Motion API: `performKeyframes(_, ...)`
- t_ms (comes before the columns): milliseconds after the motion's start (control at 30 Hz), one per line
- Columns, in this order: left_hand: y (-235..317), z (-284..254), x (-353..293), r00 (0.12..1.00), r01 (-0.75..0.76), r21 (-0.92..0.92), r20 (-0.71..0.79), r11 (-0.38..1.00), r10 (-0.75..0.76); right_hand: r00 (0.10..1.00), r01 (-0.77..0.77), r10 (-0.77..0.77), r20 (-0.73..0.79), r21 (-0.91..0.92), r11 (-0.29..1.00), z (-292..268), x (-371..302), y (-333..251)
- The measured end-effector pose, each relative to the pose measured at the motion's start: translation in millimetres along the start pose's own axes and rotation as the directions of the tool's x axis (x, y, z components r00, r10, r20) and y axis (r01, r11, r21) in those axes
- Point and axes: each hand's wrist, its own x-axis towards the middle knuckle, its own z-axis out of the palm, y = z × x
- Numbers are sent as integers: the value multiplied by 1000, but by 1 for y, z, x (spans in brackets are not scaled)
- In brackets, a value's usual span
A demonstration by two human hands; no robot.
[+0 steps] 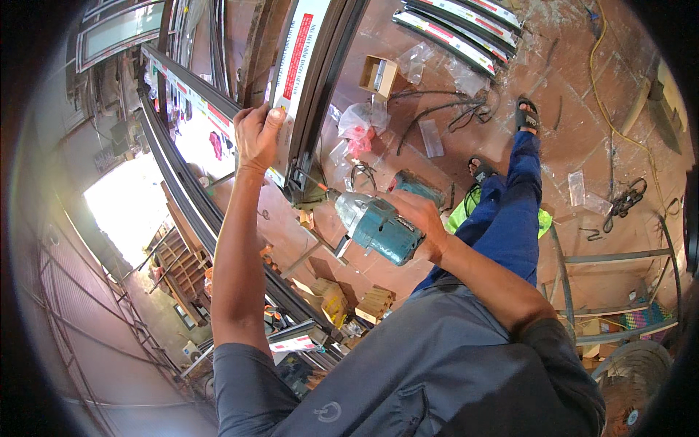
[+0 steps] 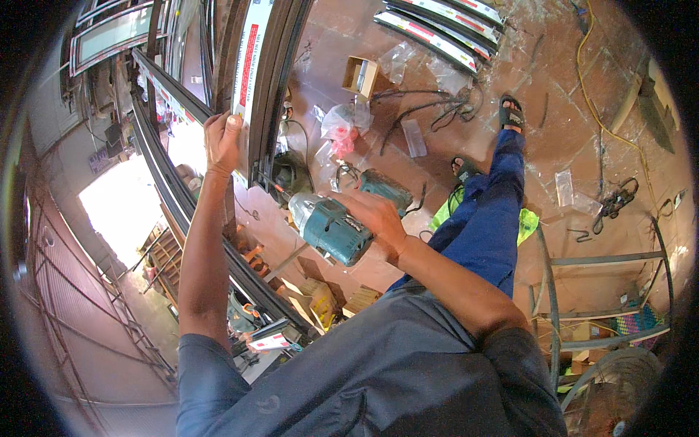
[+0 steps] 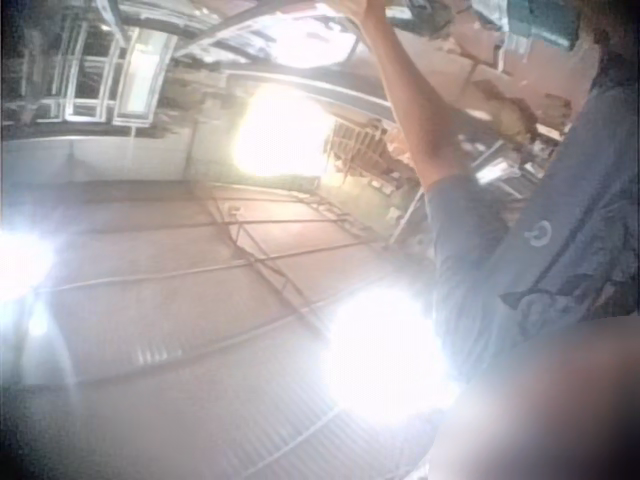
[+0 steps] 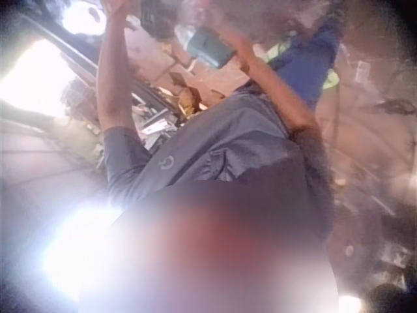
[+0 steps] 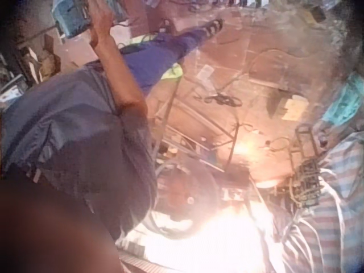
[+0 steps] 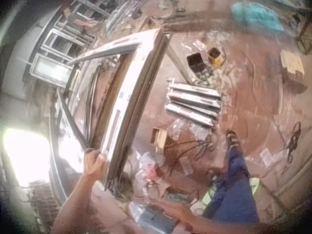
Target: The person assembles aluminum window frame profiles by hand, aligning and joining the pieces into a rectangular frame. They then use a corded drill to fasten the corners, completing one frame before moving to another.
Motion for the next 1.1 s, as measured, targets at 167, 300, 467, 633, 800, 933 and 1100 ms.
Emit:
performKeyframes(167,5,0,0,999,-18,1,-32,1000,18,998,44,-42,-37,47,998,5,5,-2)
performKeyframes(300,7,-1,1,1000,9,-23,-1,1000,-9,1000,10,-8,-18,84,996,7,4,3)
performKeyframes(467,-12,1,-2,998,48,21,33,999,-49,999,32,-30,-29,81,996,14,1,15)
performKeyframes(633,-12,4,-1,999,42,-24,-7,999,-42,1000,6,-1,-29,181,984,16,3,19)
performKeyframes(800,-11,1,1,998,57,-43,42,997,-55,997,-55,49,56,113,992,15,5,30)
performKeyframes(933,-7,9,-6,991,40,-8,-129,999,-40,992,54,-26,125,-221,974,1,12,24)
performKeyframes(1100,-6,5,-3,997,66,-10,-43,998,-67,982,181,-182,58,-587,789,-16,28,-8)
